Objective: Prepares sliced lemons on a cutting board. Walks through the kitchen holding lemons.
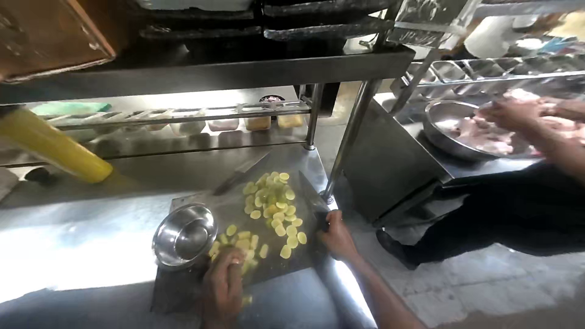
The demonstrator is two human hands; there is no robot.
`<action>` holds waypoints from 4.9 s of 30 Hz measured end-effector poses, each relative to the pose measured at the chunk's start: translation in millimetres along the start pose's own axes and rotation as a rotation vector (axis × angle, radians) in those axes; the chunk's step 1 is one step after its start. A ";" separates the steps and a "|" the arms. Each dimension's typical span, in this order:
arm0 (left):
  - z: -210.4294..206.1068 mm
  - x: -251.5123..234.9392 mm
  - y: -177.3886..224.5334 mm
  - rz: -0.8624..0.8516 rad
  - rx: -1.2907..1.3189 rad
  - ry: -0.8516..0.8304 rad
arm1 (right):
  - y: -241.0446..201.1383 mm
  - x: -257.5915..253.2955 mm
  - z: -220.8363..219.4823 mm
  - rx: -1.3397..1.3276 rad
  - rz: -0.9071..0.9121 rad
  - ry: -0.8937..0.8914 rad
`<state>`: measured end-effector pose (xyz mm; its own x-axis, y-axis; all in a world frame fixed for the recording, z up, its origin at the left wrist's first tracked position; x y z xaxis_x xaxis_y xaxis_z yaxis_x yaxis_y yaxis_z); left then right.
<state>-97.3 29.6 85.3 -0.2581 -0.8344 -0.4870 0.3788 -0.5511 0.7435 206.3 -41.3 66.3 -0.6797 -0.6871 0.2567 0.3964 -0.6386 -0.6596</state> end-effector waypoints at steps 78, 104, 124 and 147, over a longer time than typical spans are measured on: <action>19.9 -125.2 -11.2 0.554 0.546 0.348 | -169.8 -179.0 -97.9 0.322 0.546 -0.244; 105.0 5.4 -71.8 1.013 0.176 0.458 | -275.4 9.5 -127.5 -0.476 0.546 -0.595; 68.2 -32.8 -98.9 0.996 0.270 0.514 | -23.0 -15.0 -67.9 0.504 0.942 -0.192; 17.8 -12.4 6.6 0.828 0.366 0.329 | -140.7 8.8 -23.1 -0.655 0.671 -0.050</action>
<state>-107.4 36.5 104.4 0.2497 -0.9488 0.1933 0.0140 0.2031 0.9791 130.3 50.5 145.1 -0.4019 -0.8645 -0.3019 0.2591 0.2089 -0.9430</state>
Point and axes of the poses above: each hand's wrist, its own x-axis away from the middle knuckle, its own z-axis out of the back of the hand, y = z × x, the point moved 1 cm from there along -x, towards the middle knuckle, and after that the axes turned 8 degrees about y, right-handed, at the moved point
